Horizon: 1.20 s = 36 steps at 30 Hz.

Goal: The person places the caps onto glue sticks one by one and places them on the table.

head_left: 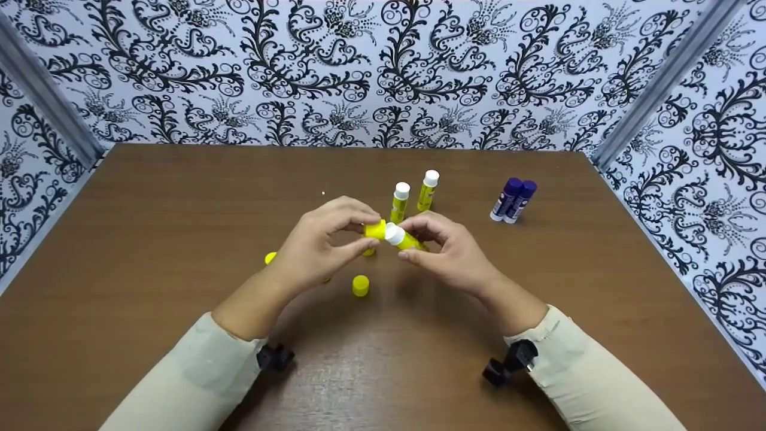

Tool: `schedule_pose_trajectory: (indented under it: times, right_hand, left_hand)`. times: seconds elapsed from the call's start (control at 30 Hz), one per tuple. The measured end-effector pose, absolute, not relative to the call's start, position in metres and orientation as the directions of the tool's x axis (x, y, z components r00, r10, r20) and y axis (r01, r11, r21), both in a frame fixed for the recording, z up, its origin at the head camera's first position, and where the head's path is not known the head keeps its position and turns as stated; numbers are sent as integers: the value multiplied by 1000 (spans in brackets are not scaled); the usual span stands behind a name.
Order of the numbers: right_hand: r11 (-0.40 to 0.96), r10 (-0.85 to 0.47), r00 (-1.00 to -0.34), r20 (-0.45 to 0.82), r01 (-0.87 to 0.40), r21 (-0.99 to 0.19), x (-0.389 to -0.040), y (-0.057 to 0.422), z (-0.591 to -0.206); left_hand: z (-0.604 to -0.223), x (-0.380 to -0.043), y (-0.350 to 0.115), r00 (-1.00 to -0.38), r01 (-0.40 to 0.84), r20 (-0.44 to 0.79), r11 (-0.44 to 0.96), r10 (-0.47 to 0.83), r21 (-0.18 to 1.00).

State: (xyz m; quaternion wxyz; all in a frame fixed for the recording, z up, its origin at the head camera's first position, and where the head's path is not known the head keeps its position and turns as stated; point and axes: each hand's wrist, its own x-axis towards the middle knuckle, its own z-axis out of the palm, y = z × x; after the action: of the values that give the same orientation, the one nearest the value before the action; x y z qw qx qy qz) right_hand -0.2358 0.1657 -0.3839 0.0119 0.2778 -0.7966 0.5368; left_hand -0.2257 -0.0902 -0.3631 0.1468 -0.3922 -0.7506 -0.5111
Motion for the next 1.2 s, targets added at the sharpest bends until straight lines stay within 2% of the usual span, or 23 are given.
schedule_pose_trajectory:
  times: [0.43,0.63,1.2]
  right_hand:
    - [309,-442,-822,359,-516,-799,-235,166,-383]
    - [322,-460,-799,387,-556,-766,-235,166,-383]
    - [326,-454,-804,384,-551,-768,-233,165,-383]
  left_hand:
    - [-365,-225,-89,-640,749,618,192,456,634]
    - [-364,-224,-89,-657,734,594,213,465,645]
    - [-365,-225,-90,-665,723,577,215,474,656]
